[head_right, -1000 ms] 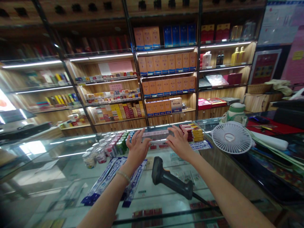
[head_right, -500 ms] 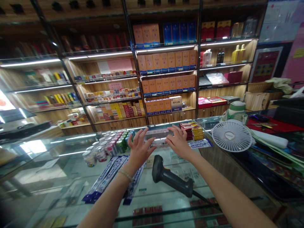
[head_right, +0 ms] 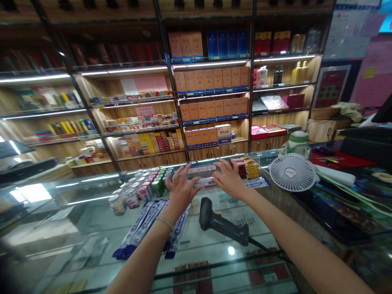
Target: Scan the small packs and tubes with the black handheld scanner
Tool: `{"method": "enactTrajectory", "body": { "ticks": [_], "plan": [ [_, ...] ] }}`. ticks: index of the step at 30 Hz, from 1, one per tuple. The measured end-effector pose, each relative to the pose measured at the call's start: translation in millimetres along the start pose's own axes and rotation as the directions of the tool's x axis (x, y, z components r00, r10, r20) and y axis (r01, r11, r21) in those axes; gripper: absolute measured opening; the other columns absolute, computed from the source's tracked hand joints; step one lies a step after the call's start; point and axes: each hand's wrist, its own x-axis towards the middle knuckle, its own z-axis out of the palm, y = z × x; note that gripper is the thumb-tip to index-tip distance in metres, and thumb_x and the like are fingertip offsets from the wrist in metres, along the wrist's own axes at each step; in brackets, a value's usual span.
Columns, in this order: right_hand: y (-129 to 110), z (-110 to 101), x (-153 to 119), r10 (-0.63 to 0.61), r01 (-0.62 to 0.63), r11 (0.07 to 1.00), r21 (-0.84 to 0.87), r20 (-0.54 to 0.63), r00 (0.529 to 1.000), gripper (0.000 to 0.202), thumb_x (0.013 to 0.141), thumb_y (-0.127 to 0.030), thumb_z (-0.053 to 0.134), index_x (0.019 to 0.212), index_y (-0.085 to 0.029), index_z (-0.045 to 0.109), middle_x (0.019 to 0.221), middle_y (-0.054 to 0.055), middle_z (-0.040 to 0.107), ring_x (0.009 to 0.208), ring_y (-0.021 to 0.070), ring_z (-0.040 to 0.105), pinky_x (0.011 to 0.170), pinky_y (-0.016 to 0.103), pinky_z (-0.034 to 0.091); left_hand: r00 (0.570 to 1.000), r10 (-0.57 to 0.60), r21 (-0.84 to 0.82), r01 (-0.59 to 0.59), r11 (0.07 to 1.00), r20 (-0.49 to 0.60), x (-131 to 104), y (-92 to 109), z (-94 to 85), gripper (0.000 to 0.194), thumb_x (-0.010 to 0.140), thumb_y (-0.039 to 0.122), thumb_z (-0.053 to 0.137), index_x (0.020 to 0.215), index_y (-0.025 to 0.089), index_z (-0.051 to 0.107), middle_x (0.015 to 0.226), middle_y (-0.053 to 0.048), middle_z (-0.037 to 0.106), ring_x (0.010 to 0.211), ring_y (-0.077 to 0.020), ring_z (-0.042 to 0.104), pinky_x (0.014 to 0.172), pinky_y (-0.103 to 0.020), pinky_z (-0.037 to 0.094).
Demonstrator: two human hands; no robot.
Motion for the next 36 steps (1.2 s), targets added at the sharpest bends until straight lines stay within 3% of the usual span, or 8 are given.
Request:
{"method": "enactTrajectory", "body": {
  "ticks": [4,8,15,21,29,36],
  "plan": [
    [-7,-13,0,0.010,-0.010,0.999,-0.050,-0.007,1.000,0.027,0.101,-0.041,0.050,0.115,-0.027,0.069,0.147,0.010,0.052,0.146,0.0292,0.031,0.119,0.055,0.014,0.999,-0.016,-0.023,0.015,1.000,-0.033,-1,-3,5.6,0.033,0.074,0.040,0.085,0.105,0.035,0.074,0.157,-0.006,0.048,0.143,-0.0353,0.041,0.121,-0.063,0.006],
    [-28,-36,-15,0.055,-0.057,0.996,-0.072,-0.029,0.998,0.039,0.100,-0.045,0.050,0.132,-0.026,0.060,0.153,0.012,0.047,0.149,0.0297,0.027,0.120,0.054,0.014,0.999,-0.049,-0.046,0.048,0.998,-0.014,-1,-4,5.2,0.033,0.076,0.039,0.082,0.107,0.035,0.073,0.159,-0.006,0.046,0.143,-0.0359,0.040,0.120,-0.065,0.008],
    [-75,-54,-66,0.130,-0.125,0.990,-0.058,0.075,0.989,0.052,0.096,-0.059,0.053,0.137,-0.027,0.058,0.160,0.012,0.039,0.151,0.0315,0.023,0.121,0.058,0.012,0.997,-0.074,-0.053,0.074,0.996,0.012,0,-3,-0.4,0.031,0.079,0.040,0.080,0.109,0.036,0.073,0.160,-0.007,0.043,0.144,-0.0360,0.039,0.119,-0.064,0.010],
    [-89,-53,-88,0.153,-0.137,0.985,-0.106,0.159,0.975,0.065,0.087,-0.067,0.062,0.135,-0.023,0.060,0.163,0.015,0.034,0.152,0.0371,0.022,0.121,0.062,0.013,0.996,-0.090,-0.080,0.089,0.993,-0.009,-2,-5,6.7,0.030,0.079,0.040,0.080,0.108,0.036,0.074,0.160,-0.006,0.044,0.144,-0.0366,0.038,0.119,-0.064,0.006],
    [-107,-38,-95,0.252,-0.235,0.967,-0.098,0.258,0.933,0.046,0.085,-0.053,0.069,0.115,-0.019,0.068,0.159,0.018,0.041,0.151,0.0386,0.027,0.118,0.064,0.021,0.996,-0.089,-0.087,0.087,0.992,-0.018,-2,-4,8.0,0.030,0.077,0.040,0.081,0.106,0.036,0.074,0.160,-0.006,0.044,0.145,-0.0358,0.038,0.119,-0.064,0.008],
    [-111,-34,-94,0.270,-0.271,0.962,-0.021,0.189,0.944,0.029,0.082,-0.033,0.068,0.107,-0.019,0.067,0.154,0.016,0.048,0.147,0.0362,0.035,0.115,0.059,0.031,0.995,-0.098,-0.081,0.098,0.992,0.004,-1,-7,6.1,0.031,0.077,0.040,0.081,0.107,0.036,0.074,0.159,-0.008,0.045,0.144,-0.0368,0.038,0.118,-0.064,0.008]
  ]
}}
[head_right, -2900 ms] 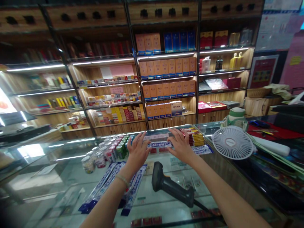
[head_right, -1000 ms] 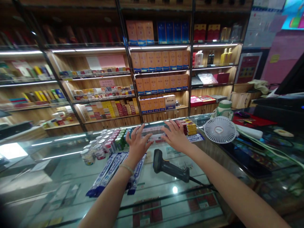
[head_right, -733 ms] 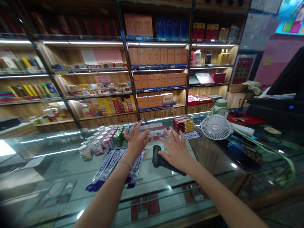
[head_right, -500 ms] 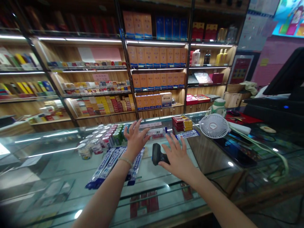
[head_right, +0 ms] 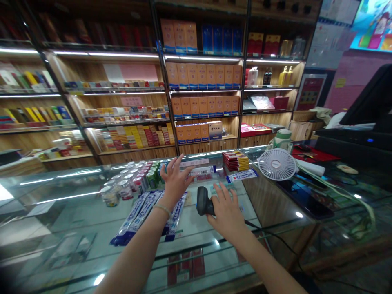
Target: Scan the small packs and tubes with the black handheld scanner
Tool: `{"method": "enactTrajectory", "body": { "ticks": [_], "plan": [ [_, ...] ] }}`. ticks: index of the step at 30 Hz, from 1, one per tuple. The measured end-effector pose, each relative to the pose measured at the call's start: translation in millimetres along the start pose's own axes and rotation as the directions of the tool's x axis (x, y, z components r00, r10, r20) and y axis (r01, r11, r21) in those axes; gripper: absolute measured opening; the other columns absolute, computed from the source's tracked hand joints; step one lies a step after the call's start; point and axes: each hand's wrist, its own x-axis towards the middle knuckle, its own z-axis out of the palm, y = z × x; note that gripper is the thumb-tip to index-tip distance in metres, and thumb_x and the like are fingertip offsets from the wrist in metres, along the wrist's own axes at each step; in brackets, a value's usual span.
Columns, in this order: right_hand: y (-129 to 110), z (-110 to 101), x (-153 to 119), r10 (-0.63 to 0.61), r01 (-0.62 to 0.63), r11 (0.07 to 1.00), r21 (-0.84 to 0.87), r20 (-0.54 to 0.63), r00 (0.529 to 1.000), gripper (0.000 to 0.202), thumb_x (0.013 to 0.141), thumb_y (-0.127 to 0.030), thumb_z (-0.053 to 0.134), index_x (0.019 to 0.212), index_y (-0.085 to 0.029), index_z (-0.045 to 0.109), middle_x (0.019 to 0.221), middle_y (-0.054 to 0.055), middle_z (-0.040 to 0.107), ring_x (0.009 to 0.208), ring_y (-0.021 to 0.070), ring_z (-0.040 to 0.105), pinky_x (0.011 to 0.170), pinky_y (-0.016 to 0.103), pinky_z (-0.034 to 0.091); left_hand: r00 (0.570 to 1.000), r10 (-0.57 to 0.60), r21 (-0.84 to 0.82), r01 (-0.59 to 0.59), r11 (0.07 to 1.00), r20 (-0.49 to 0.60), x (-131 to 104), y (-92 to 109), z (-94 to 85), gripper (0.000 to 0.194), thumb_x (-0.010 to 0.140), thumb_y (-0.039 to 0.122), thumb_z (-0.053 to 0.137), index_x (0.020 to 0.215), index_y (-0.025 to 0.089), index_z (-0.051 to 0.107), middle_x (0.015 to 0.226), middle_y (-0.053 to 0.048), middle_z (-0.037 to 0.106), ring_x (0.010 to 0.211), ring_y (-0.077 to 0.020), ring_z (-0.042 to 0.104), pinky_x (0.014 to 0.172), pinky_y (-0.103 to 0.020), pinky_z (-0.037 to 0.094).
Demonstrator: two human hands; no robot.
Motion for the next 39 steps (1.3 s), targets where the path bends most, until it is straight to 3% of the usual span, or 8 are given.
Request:
{"method": "enactTrajectory", "body": {
  "ticks": [6,8,10,12,17,23,32,39],
  "plan": [
    [10,-14,3,0.111,-0.088,0.957,0.277,-0.066,0.992,0.031,0.077,-0.026,0.064,0.107,-0.021,0.064,0.153,0.014,0.048,0.129,0.0304,0.056,0.103,0.046,0.049,0.999,-0.040,0.015,0.040,0.999,0.011,1,-2,-6.5,0.030,0.080,0.040,0.078,0.109,0.036,0.073,0.158,-0.009,0.046,0.145,-0.0352,0.038,0.118,-0.064,0.011],
    [16,-24,6,0.166,-0.146,0.905,0.399,-0.016,0.986,0.033,0.080,-0.030,0.061,0.112,-0.022,0.061,0.143,0.012,0.057,0.114,0.0269,0.066,0.091,0.041,0.054,0.998,-0.060,0.016,0.060,0.998,0.002,1,-2,-8.5,0.028,0.081,0.040,0.077,0.109,0.036,0.073,0.159,-0.009,0.045,0.145,-0.0349,0.038,0.118,-0.063,0.010],
    [21,-35,10,0.187,-0.190,0.853,0.486,0.054,0.981,0.030,0.084,-0.037,0.058,0.111,-0.024,0.060,0.117,0.008,0.070,0.100,0.0256,0.070,0.083,0.039,0.054,0.998,-0.070,0.017,0.070,0.997,-0.006,2,-2,-10.6,0.028,0.082,0.039,0.076,0.109,0.036,0.073,0.159,-0.008,0.045,0.145,-0.0346,0.037,0.119,-0.063,0.010],
    [24,-45,14,0.201,-0.237,0.798,0.554,0.127,0.971,0.031,0.085,-0.041,0.057,0.110,-0.024,0.059,0.096,0.005,0.074,0.091,0.0255,0.071,0.079,0.037,0.054,0.997,-0.074,0.018,0.074,0.997,-0.008,2,-2,-12.3,0.026,0.084,0.038,0.074,0.110,0.036,0.073,0.159,-0.008,0.045,0.146,-0.0345,0.037,0.118,-0.063,0.011],
    [23,-57,21,0.222,-0.310,0.691,0.653,0.217,0.951,0.040,0.080,-0.043,0.061,0.115,-0.024,0.058,0.086,0.002,0.074,0.084,0.0255,0.071,0.071,0.034,0.053,0.996,-0.084,0.006,0.084,0.996,-0.019,2,-2,-12.4,0.023,0.086,0.038,0.071,0.109,0.035,0.073,0.159,-0.008,0.045,0.145,-0.0356,0.038,0.118,-0.063,0.011],
    [21,-49,19,0.234,-0.319,0.767,0.557,0.221,0.947,0.032,0.075,-0.032,0.062,0.105,-0.023,0.063,0.085,0.003,0.075,0.082,0.0251,0.071,0.070,0.032,0.049,0.996,-0.085,0.010,0.085,0.996,-0.019,2,-4,-10.6,0.028,0.080,0.040,0.077,0.107,0.034,0.073,0.158,-0.008,0.046,0.144,-0.0362,0.039,0.118,-0.064,0.011],
    [15,-49,16,0.265,-0.302,0.916,0.265,0.165,0.950,0.021,0.081,-0.033,0.062,0.100,-0.024,0.063,0.082,0.004,0.075,0.079,0.0265,0.073,0.063,0.028,0.038,0.997,-0.081,0.012,0.081,0.997,-0.016,2,-2,-14.2,0.024,0.086,0.040,0.072,0.110,0.035,0.073,0.159,-0.009,0.045,0.145,-0.0349,0.039,0.117,-0.064,0.012],
    [3,-44,14,0.243,-0.260,0.961,0.094,0.168,0.955,0.019,0.084,-0.031,0.060,0.101,-0.025,0.062,0.086,0.003,0.076,0.077,0.0252,0.072,0.061,0.029,0.035,0.996,-0.087,0.014,0.088,0.996,-0.011,3,-1,-13.7,0.023,0.086,0.039,0.071,0.109,0.035,0.073,0.158,-0.009,0.046,0.144,-0.0352,0.039,0.117,-0.064,0.013]
  ]
}}
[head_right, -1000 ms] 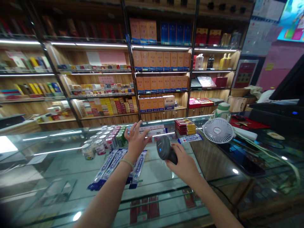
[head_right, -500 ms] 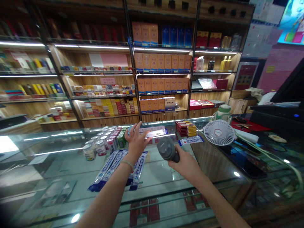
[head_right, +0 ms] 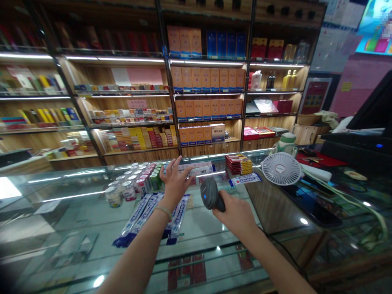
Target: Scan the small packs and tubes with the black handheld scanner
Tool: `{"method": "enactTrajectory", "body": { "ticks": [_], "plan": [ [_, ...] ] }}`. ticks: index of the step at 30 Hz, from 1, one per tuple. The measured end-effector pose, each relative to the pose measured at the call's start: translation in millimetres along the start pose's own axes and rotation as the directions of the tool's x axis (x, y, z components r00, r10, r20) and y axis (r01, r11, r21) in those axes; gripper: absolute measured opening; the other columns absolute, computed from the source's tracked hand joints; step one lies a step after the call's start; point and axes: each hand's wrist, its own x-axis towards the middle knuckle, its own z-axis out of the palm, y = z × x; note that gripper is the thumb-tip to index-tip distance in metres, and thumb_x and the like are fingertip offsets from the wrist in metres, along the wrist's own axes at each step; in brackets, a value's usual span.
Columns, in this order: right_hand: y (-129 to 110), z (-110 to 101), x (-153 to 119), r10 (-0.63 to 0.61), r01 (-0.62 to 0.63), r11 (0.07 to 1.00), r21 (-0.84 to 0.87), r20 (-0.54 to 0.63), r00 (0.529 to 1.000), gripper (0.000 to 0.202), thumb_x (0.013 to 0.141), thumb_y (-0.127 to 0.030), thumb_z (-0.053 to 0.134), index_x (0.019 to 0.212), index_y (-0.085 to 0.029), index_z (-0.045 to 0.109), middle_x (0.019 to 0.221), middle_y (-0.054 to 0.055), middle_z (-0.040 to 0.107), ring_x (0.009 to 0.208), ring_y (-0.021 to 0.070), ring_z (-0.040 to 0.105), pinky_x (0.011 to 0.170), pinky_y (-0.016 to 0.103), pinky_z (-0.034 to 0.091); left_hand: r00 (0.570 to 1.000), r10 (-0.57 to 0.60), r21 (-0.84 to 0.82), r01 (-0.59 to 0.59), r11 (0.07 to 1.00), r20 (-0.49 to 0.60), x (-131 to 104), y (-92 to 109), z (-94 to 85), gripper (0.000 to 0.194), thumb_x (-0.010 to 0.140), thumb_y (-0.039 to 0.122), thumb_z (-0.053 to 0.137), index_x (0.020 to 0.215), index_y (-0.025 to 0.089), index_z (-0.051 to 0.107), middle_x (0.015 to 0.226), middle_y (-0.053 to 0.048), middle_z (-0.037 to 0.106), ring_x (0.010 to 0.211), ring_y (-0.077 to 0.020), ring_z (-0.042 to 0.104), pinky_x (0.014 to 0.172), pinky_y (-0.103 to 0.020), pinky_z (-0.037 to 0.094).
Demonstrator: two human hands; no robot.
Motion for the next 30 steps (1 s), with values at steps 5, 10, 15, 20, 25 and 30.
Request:
{"method": "enactTrajectory", "body": {
  "ticks": [5,10,15,20,25,30],
  "plan": [
    [4,19,1,-0.194,0.185,0.980,-0.067,-0.152,0.969,0.018,0.080,-0.024,0.063,0.098,-0.022,0.063,0.109,0.008,0.074,0.104,0.0274,0.068,0.086,0.037,0.047,1.000,0.011,-0.022,-0.011,1.000,0.004,0,-1,1.4,0.027,0.084,0.040,0.073,0.110,0.035,0.073,0.159,-0.008,0.045,0.145,-0.0365,0.038,0.119,-0.063,0.010],
    [6,35,4,-0.288,0.258,0.955,-0.149,-0.243,0.926,0.022,0.079,-0.026,0.067,0.101,-0.021,0.066,0.143,0.012,0.060,0.138,0.0336,0.047,0.110,0.050,0.039,1.000,0.013,-0.016,-0.013,1.000,0.013,-1,-2,1.7,0.027,0.083,0.041,0.074,0.110,0.035,0.073,0.159,-0.008,0.045,0.145,-0.0362,0.038,0.118,-0.064,0.011],
    [4,40,4,-0.279,0.237,0.952,-0.196,-0.226,0.933,0.026,0.078,-0.031,0.070,0.101,-0.019,0.069,0.150,0.014,0.054,0.145,0.0353,0.038,0.117,0.054,0.031,1.000,0.007,-0.015,-0.007,1.000,0.015,0,-1,1.2,0.027,0.082,0.040,0.075,0.109,0.035,0.073,0.159,-0.008,0.045,0.145,-0.0362,0.038,0.118,-0.063,0.011],
    [6,45,4,-0.277,0.238,0.949,-0.206,-0.187,0.943,0.026,0.080,-0.036,0.071,0.101,-0.020,0.069,0.151,0.014,0.052,0.147,0.0354,0.035,0.119,0.058,0.027,1.000,0.018,-0.008,-0.018,1.000,0.009,-1,0,1.6,0.027,0.083,0.041,0.075,0.109,0.036,0.073,0.158,-0.007,0.046,0.145,-0.0348,0.038,0.118,-0.062,0.012],
    [12,52,4,-0.288,0.270,0.950,-0.157,-0.107,0.952,0.032,0.084,-0.042,0.068,0.108,-0.022,0.068,0.153,0.014,0.049,0.148,0.0346,0.032,0.118,0.059,0.027,1.000,0.019,-0.009,-0.019,1.000,0.019,-1,0,1.6,0.028,0.081,0.040,0.076,0.109,0.036,0.073,0.158,-0.008,0.045,0.145,-0.0352,0.038,0.118,-0.062,0.012],
    [17,45,2,-0.303,0.306,0.945,-0.113,0.041,0.952,0.050,0.088,-0.056,0.063,0.122,-0.020,0.065,0.158,0.016,0.043,0.151,0.0346,0.028,0.120,0.061,0.024,0.999,0.020,-0.001,-0.020,1.000,0.038,0,1,0.6,0.027,0.083,0.041,0.076,0.109,0.035,0.073,0.158,-0.009,0.046,0.145,-0.0355,0.038,0.117,-0.063,0.013]
  ]
}}
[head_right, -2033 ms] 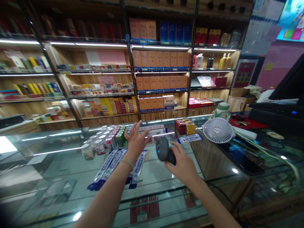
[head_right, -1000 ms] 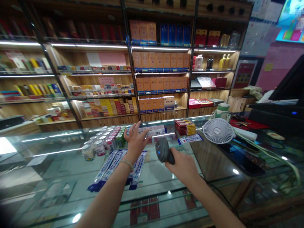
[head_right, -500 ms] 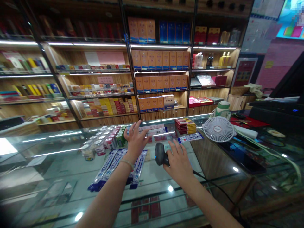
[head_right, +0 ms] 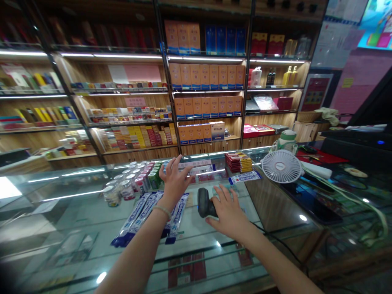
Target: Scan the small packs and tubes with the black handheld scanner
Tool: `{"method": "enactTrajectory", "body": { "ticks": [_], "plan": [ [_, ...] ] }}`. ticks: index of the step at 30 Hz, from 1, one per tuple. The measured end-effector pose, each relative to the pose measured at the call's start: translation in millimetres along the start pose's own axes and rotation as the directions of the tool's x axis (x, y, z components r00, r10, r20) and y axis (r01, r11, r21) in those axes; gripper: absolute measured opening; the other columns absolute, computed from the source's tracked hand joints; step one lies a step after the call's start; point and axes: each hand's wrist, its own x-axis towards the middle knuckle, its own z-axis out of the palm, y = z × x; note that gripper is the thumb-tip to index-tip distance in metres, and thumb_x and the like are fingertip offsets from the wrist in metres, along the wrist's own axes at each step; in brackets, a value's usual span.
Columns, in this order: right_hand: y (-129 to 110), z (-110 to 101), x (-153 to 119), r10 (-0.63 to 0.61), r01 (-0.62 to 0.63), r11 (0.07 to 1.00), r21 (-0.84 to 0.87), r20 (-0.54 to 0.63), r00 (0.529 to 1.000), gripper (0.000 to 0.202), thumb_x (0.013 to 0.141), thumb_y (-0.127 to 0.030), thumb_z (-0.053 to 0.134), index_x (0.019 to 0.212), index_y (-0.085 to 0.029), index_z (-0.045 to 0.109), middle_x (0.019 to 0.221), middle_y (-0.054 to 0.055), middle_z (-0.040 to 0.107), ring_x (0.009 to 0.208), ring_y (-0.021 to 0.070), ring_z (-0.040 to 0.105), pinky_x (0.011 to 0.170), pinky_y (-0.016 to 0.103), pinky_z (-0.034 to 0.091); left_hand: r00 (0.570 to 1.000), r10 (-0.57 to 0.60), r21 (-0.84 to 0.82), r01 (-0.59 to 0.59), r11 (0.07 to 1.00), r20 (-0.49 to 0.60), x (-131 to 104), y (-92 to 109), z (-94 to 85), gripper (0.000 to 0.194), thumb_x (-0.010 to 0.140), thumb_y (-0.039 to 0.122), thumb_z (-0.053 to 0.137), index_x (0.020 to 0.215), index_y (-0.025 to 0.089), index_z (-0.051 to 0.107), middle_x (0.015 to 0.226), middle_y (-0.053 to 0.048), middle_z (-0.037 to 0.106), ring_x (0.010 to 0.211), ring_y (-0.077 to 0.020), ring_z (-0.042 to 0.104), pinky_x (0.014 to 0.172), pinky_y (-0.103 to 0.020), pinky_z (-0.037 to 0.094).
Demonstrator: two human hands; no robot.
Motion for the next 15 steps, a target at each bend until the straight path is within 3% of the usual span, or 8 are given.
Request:
{"method": "enactTrajectory", "body": {
  "ticks": [3,7,10,15],
  "plan": [
    [8,-14,7,-0.030,0.030,1.000,-0.003,-0.005,1.000,0.056,0.093,-0.062,0.053,0.134,-0.023,0.061,0.160,0.014,0.041,0.151,0.0327,0.028,0.120,0.059,0.024,1.000,-0.002,-0.001,0.002,1.000,0.008,0,1,-0.7,0.027,0.083,0.040,0.076,0.109,0.035,0.073,0.158,-0.009,0.046,0.145,-0.0356,0.039,0.117,-0.064,0.013],
    [30,-32,31,-0.040,0.032,0.998,-0.058,-0.144,0.989,0.051,0.103,-0.053,0.038,0.145,-0.028,0.051,0.162,0.009,0.038,0.152,0.0277,0.027,0.122,0.055,0.019,1.000,0.005,0.002,-0.005,1.000,0.007,1,1,-1.6,0.026,0.083,0.040,0.075,0.109,0.035,0.073,0.158,-0.010,0.046,0.145,-0.0355,0.038,0.117,-0.064,0.013],
    [50,-33,50,-0.110,0.079,0.988,-0.134,-0.247,0.963,0.050,0.103,-0.049,0.042,0.148,-0.028,0.048,0.165,0.009,0.033,0.153,0.0284,0.022,0.123,0.056,0.014,1.000,0.011,0.008,-0.011,1.000,0.005,1,1,-2.5,0.026,0.084,0.038,0.074,0.109,0.035,0.073,0.158,-0.010,0.045,0.144,-0.0357,0.039,0.117,-0.064,0.014],
    [75,-19,72,-0.256,0.185,0.958,-0.219,-0.367,0.894,0.050,0.095,-0.047,0.061,0.141,-0.029,0.055,0.157,0.010,0.045,0.149,0.0292,0.030,0.123,0.053,0.015,1.000,0.018,0.026,-0.018,1.000,0.000,1,1,-1.3,0.027,0.083,0.040,0.076,0.109,0.036,0.073,0.158,-0.008,0.046,0.144,-0.0348,0.040,0.118,-0.063,0.014]
  ]
}}
